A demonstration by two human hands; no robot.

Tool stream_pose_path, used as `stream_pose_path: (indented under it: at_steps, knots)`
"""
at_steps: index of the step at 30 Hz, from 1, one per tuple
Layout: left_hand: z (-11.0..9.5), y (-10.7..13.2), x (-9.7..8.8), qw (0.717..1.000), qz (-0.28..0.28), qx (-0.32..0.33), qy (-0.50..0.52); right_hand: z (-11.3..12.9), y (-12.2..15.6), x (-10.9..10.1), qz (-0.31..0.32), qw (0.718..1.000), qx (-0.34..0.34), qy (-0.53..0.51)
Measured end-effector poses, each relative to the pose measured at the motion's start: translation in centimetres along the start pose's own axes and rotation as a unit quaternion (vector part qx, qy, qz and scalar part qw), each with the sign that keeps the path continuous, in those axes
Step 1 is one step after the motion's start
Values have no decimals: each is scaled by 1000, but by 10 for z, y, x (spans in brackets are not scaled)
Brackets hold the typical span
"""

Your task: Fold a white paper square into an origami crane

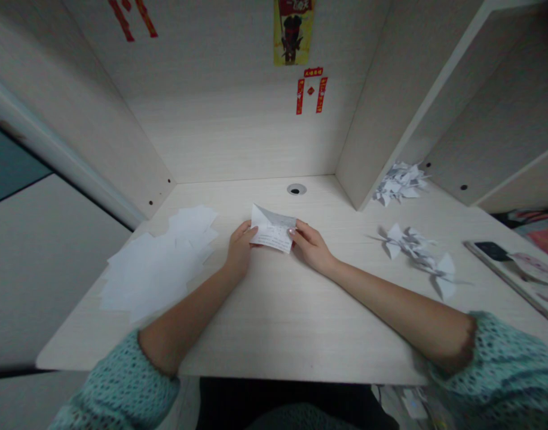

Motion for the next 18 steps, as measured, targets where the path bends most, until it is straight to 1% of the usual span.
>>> stream_pose_path:
  at_steps: [2,4,6,8,9,11,13,15,18]
  knots:
    - [0,0,0,1000,3,6,-1,2,2,1,-7,998,-27,53]
    - [-1,1,1,1000,-2,8,-3,5,3,1,-24,996,-31,75]
    - [-2,1,2,1000,-14,6,-12,10,5,1,-56,994,-32,87]
    - [-3,1,2,999,-32,3,-21,15,5,0,-77,988,-64,120]
    - [-4,1,2,999,-42,3,-23,17,5,-1,-72,984,-85,138]
    - [-3,0,1,998,-56,4,-19,20,4,-1,-41,977,-123,172]
    - [-2,-1,0,998,-56,3,-15,20,4,-1,-14,970,-139,200]
    - [-1,-1,-1,999,-42,5,-19,17,3,0,-9,970,-131,206]
    - [-1,-1,-1,999,-27,13,-22,13,2,0,-12,979,-100,178]
Point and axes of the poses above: each hand's wrist, its own y-axis away from the middle knuckle, its own x-axis out of the palm, z = x × y, the point moved 1 cm from there along -y, towards the middle knuckle, and after that the axes turned 7 degrees about -x, right-handed, at the moved point
